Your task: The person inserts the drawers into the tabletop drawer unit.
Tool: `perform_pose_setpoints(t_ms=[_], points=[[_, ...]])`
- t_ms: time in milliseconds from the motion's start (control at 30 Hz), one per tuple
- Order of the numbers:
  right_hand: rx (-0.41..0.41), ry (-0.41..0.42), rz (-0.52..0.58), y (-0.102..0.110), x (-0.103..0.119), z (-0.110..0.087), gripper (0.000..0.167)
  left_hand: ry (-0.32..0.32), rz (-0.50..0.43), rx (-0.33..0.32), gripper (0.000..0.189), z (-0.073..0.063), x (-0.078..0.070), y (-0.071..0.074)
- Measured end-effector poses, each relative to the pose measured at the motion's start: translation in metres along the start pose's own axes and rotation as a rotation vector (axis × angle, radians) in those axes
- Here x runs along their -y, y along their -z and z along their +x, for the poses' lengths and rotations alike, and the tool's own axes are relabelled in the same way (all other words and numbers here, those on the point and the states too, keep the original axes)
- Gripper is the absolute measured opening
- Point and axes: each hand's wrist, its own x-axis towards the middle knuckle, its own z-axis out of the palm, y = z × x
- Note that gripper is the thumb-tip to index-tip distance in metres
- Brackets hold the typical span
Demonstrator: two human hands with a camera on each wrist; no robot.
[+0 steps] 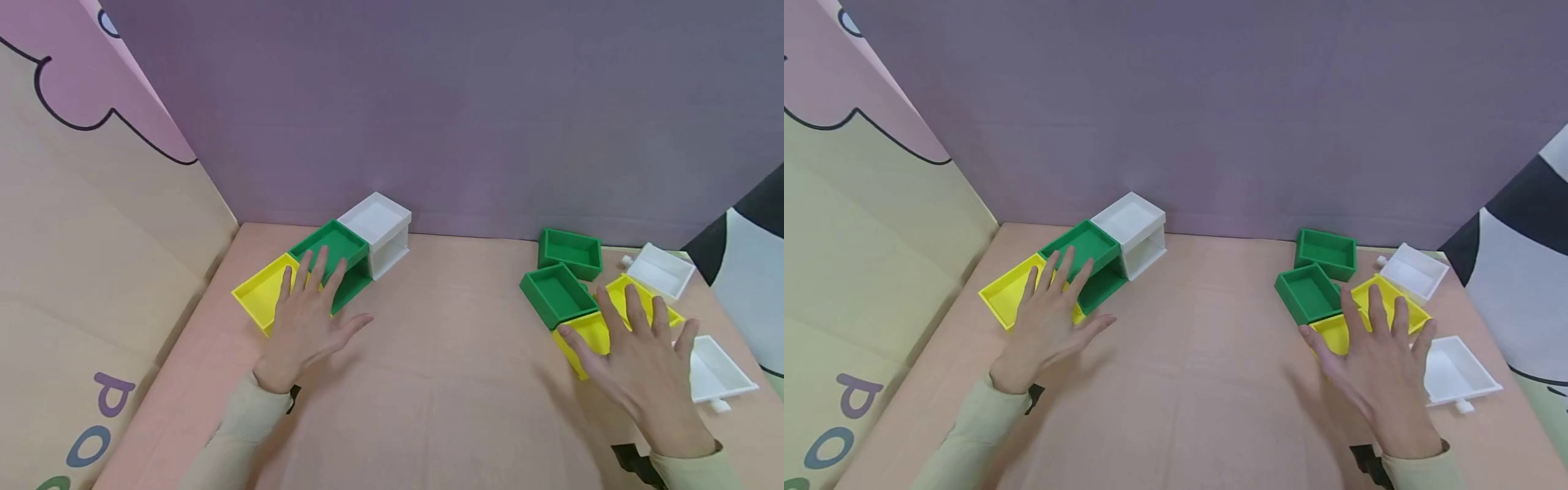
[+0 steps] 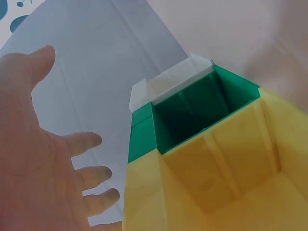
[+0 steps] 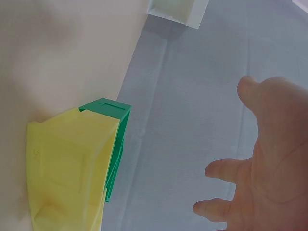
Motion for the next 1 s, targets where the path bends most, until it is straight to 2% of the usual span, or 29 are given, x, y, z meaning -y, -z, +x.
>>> perform_pose_setpoints(t_ms=[367,733,1000], points=[[-0.013,-0.01,0.004,0.0018,0.0012,-0.0055,0.092,-0.02,0.002,-0.053,0.098,-0.0003,0.0,-0.0063],[-0.014,-0.004,-0.007,-0.0016,0.0016,-0.008,0.093,-0.012,0.015,-0.023,0.099,-0.0018,0.0021,-0.0056],[0.001,-0.001,-0.01,-0.0072,0.0032,-0.0087,0.096,-0.01,0.017,-0.03,0.099,-0.0022,0.0054,-0.0061]])
